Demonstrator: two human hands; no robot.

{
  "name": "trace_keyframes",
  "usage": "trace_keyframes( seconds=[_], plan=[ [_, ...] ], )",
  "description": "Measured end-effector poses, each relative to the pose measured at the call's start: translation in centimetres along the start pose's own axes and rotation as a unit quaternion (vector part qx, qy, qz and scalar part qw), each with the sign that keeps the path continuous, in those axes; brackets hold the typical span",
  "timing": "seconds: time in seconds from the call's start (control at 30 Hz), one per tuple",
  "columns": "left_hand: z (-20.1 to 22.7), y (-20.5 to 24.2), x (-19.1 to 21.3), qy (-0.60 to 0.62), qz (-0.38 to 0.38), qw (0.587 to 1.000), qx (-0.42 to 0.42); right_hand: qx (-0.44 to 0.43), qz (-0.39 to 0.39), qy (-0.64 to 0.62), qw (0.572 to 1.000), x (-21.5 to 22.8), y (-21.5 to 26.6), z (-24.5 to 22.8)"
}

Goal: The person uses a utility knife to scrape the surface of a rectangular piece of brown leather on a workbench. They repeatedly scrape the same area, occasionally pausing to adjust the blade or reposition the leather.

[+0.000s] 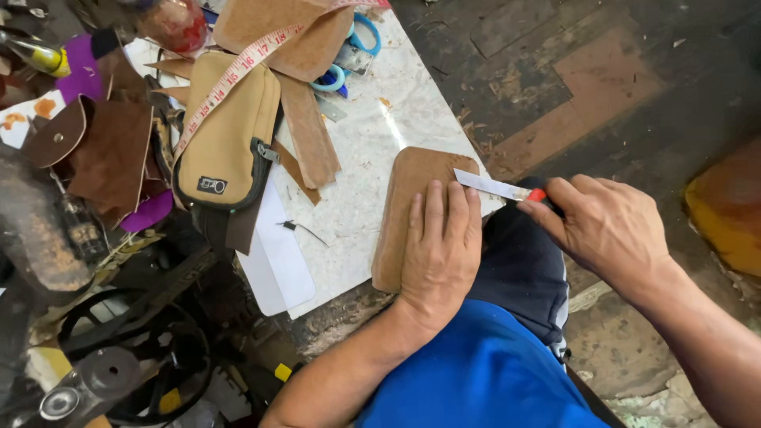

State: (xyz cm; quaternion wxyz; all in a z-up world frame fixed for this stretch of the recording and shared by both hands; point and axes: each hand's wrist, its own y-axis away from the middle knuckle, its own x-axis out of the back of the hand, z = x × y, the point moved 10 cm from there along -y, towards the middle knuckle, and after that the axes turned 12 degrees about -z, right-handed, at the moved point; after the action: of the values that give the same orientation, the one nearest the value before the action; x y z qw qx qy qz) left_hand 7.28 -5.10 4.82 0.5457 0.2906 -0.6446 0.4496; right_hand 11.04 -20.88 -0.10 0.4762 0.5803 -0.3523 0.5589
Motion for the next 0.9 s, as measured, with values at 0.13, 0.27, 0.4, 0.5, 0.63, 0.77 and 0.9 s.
trace_keyframes(
  seconds=[0.13, 0.27, 0.4, 0.5, 0.63, 0.77, 0.9],
  plan=[
    [0.3, 0.0, -0.4, -0.029, -0.017, 0.999, -0.008, -0.005, 0.022, 0.011, 1.000, 0.7, -0.4, -0.3],
    [0.1, 0.0, -0.7, -0.020, -0.035, 0.999, -0.014, -0.001, -0.004, -0.005, 1.000, 0.8, -1.8, -1.0],
    [-0.2, -0.1, -0.6, -0.009, -0.028, 1.000, -0.005, 0.014, -0.005, -0.007, 1.000, 1.0, -2.8, -1.8],
    [-0.3, -0.2, -0.3, -0.004, -0.024, 1.000, -0.001, 0.004, -0.017, 0.006, 1.000, 1.5, -2.2, -1.4],
    [-0.3, -0.3, -0.4, 0.004, -0.037, 0.999, -0.006, -0.002, -0.026, 0.014, 1.000, 1.2, -2.4, -1.1],
    [-0.3, -0.4, -0.6, 0.008, -0.046, 0.999, -0.008, 0.021, -0.015, 0.003, 1.000, 1.5, -3.5, -1.8],
    [-0.4, -0.5, -0.4, 0.008, -0.040, 0.999, 0.001, 0.015, -0.016, 0.012, 1.000, 1.8, -3.0, -1.6]
  ],
)
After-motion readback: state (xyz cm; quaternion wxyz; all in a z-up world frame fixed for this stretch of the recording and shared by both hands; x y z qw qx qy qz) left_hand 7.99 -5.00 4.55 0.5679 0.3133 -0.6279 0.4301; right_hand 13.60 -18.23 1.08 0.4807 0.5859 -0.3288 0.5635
